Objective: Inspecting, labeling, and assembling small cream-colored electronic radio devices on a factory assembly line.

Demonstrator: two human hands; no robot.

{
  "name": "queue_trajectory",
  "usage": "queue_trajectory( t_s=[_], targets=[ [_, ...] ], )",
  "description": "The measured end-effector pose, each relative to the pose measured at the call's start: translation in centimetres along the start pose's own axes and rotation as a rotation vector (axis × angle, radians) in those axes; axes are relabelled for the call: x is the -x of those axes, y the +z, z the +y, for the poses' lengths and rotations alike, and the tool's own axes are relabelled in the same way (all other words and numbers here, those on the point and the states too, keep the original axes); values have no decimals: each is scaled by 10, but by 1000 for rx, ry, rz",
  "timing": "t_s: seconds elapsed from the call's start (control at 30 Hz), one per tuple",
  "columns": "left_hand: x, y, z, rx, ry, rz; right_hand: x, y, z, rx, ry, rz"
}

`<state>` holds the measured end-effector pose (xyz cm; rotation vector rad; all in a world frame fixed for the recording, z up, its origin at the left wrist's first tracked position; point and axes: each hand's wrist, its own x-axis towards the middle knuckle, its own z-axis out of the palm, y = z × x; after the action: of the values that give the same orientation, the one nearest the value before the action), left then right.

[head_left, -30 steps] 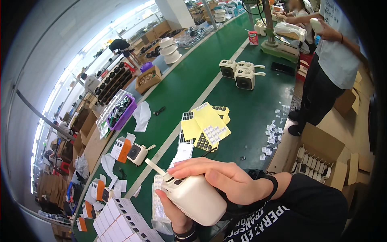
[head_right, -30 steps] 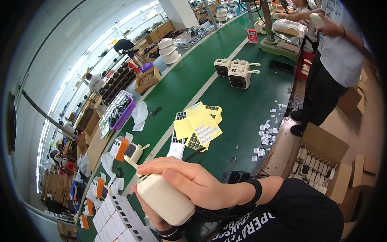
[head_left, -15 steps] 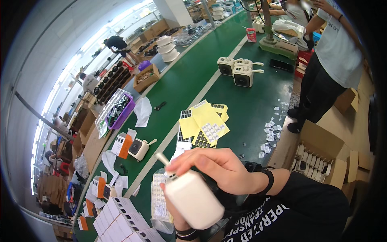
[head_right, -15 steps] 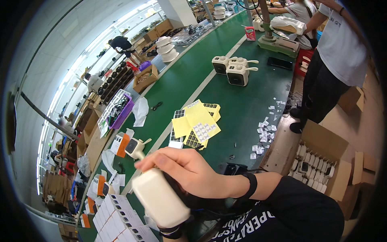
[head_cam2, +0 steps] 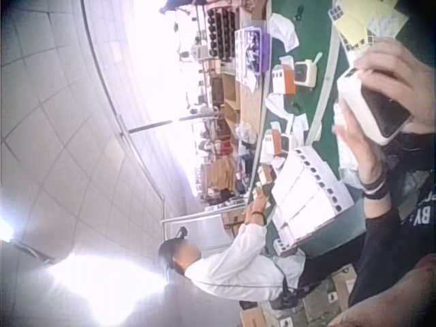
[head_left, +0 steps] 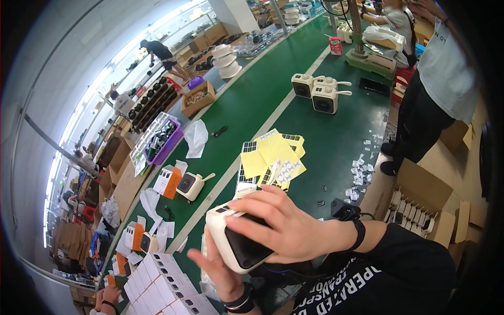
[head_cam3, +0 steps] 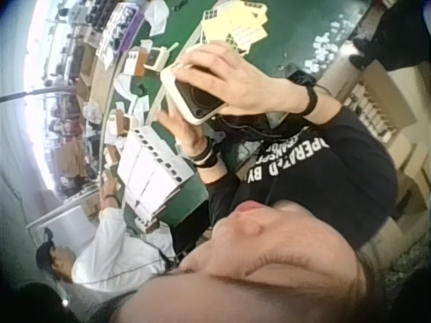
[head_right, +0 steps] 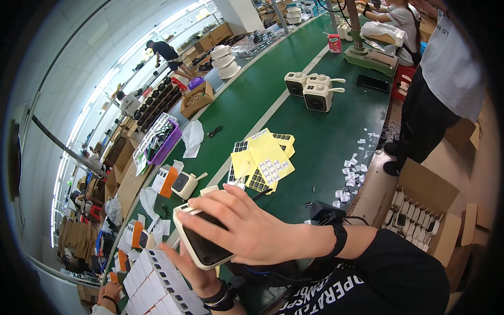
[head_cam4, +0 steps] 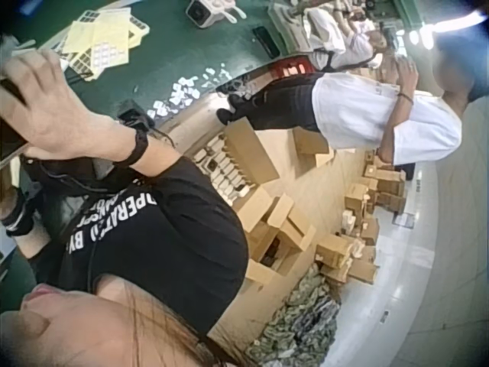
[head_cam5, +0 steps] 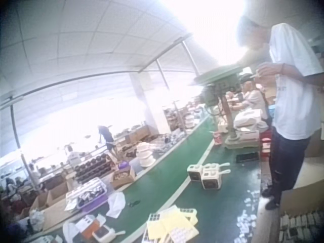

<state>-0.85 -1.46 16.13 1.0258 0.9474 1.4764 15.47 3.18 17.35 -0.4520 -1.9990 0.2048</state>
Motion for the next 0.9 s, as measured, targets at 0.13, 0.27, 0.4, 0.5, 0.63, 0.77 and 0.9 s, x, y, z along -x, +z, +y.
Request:
queue_trajectory(
  t_s=[0.13, 0.27, 0.4, 0.5, 0.63, 0.77, 0.9],
  targets=[
    [4, 10, 6, -151, 92, -4, 5, 2, 10, 200, -166, -132],
    [5, 10, -1, 192, -22, 46, 6, -4, 1, -251, 1, 152],
    [10, 9, -5, 141, 41, 119, 10, -2, 9, -353, 142, 301],
    [11, 10, -6, 130, 69, 128, 13, 2, 11, -447, 201, 308],
    [10, 3, -18, 91, 185, 116, 15, 6, 10, -514, 250, 297],
    [7, 14, -8, 546, -95, 225, 10, 7, 5, -1203, 456, 266],
    [-4, -4, -9, 1184, -460, -373, 9, 7, 7, -1285, 485, 111]
  ],
)
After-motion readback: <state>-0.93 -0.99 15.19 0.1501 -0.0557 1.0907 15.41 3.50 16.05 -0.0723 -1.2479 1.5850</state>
